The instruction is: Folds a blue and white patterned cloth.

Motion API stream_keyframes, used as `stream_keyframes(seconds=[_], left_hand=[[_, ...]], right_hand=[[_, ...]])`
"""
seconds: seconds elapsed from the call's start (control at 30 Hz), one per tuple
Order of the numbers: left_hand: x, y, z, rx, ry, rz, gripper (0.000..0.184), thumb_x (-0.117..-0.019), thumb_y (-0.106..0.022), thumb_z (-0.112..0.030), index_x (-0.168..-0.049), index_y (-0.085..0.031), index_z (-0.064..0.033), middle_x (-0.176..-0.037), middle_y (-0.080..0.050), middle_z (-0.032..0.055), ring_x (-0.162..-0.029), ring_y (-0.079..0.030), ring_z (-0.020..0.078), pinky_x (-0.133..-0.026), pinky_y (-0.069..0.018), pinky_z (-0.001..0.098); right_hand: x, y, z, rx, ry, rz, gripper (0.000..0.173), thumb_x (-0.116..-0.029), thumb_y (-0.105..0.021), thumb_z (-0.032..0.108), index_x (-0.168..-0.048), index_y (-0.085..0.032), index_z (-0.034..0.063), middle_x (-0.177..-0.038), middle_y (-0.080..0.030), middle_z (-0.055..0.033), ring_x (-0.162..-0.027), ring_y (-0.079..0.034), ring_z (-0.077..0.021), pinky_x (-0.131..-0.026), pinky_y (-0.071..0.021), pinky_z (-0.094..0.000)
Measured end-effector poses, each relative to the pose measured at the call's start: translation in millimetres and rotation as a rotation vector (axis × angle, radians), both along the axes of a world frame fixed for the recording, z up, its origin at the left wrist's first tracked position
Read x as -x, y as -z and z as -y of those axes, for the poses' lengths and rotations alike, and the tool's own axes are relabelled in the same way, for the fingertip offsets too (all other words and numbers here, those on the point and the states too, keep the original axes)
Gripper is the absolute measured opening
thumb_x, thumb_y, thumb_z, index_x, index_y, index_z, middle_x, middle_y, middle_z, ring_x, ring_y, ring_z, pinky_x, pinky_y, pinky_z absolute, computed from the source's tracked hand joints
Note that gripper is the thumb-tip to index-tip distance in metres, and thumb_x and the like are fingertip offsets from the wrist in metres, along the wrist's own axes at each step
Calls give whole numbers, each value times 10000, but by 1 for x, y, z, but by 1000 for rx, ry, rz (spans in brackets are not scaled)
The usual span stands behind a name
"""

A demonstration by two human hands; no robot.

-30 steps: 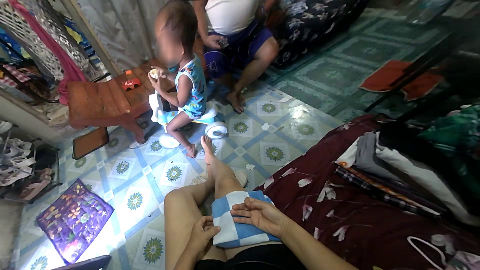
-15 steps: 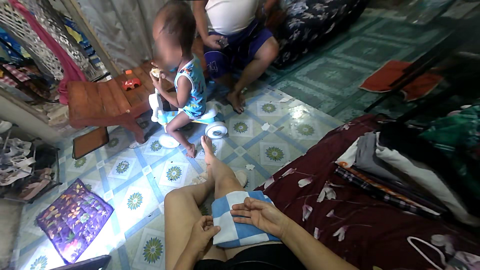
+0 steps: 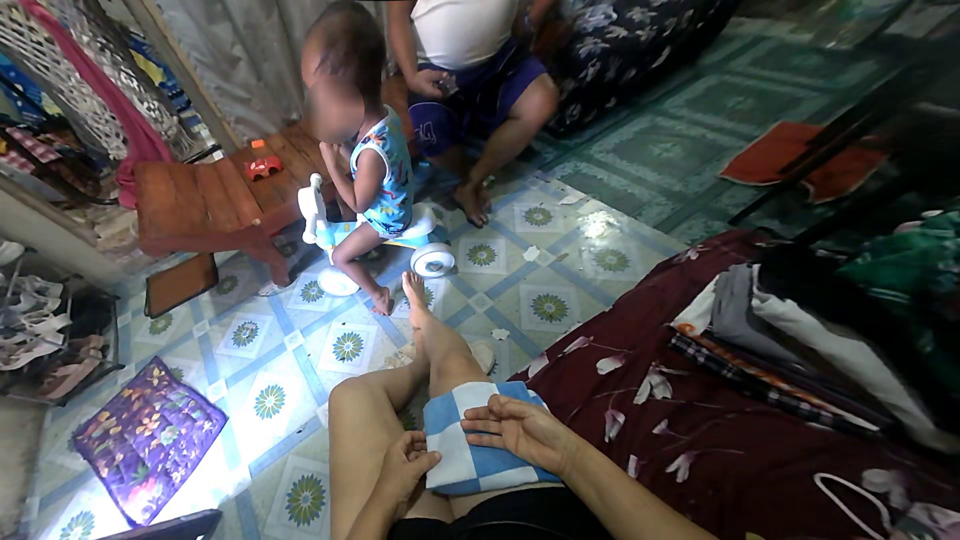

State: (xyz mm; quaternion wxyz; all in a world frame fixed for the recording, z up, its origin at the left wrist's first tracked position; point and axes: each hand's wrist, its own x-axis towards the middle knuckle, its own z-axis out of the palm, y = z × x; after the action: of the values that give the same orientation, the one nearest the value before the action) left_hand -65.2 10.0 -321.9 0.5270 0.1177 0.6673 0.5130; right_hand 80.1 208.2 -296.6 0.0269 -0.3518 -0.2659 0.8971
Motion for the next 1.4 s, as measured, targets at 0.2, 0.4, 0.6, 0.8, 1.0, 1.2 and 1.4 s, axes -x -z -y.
stream_keyframes(seconds=[0.2, 0.4, 0.6, 0.8, 1.0, 1.2, 1.4], left_hand=[[0, 0, 0, -4, -9, 19, 392, -921, -677, -17, -1272, -533, 82, -1097, -663, 149, -880, -688, 161, -799, -594, 324], [0, 1, 0, -4, -11, 17, 396, -912, -686, -15, -1267, -540, 85, -1092, -665, 147, -886, -686, 161, -813, -590, 324], [3, 5, 3, -15, 42, -30, 441, -921, -687, -62, -1307, -532, 84, -1134, -663, 165, -934, -684, 175, -842, -582, 338], [2, 4, -2, 12, 33, 14, 476, -924, -693, -49, -1341, -499, 75, -1147, -657, 179, -940, -691, 198, -831, -593, 360], [6, 2, -5, 95, 95, 30, 591, -1000, -647, -203, -1476, -386, 30, -1191, -655, 221, -984, -695, 259, -860, -586, 425], [8, 11, -4, 59, 88, -98, 499, -1039, -579, -211, -1445, -441, 45, -1140, -664, 208, -918, -682, 228, -831, -572, 404], [5, 5, -5, 8, 38, 2, 454, -1074, -491, -131, -1467, -368, 61, -1210, -607, 239, -925, -706, 246, -806, -604, 378]], right_hand=[[0, 2, -1, 8, 6, -7, 271, -1069, -240, 46, -941, -477, 70, -1053, -724, -168, -1030, -722, -341, -917, -582, -505], [0, 1, 0, 20, 12, -3, 270, -1074, -227, 51, -953, -467, 73, -1044, -725, -167, -1030, -723, -345, -917, -582, -508], [-3, -21, 0, -357, -97, 158, 171, -1054, -435, 33, -1215, -468, -15, -1056, -684, -145, -937, -725, -239, -851, -610, -404], [-62, -17, -24, -934, -165, 568, 614, -960, -715, 236, -1425, -469, -83, -1350, -567, -305, -1194, -608, -377, -1022, -494, -500], [-82, -15, 3, -738, -306, 572, 566, -987, -675, 355, -1378, -532, -29, -1275, -637, -232, -1184, -633, -310, -1052, -489, -487], [-46, -58, 2, -848, -77, 418, 279, -990, -609, 89, -1238, -608, -39, -1091, -678, -173, -966, -684, -212, -894, -567, -398], [-89, -150, -6, -1011, 426, 374, 248, -989, -582, 30, -1236, -571, 4, -985, -666, -104, -827, -668, -156, -740, -582, -355]])
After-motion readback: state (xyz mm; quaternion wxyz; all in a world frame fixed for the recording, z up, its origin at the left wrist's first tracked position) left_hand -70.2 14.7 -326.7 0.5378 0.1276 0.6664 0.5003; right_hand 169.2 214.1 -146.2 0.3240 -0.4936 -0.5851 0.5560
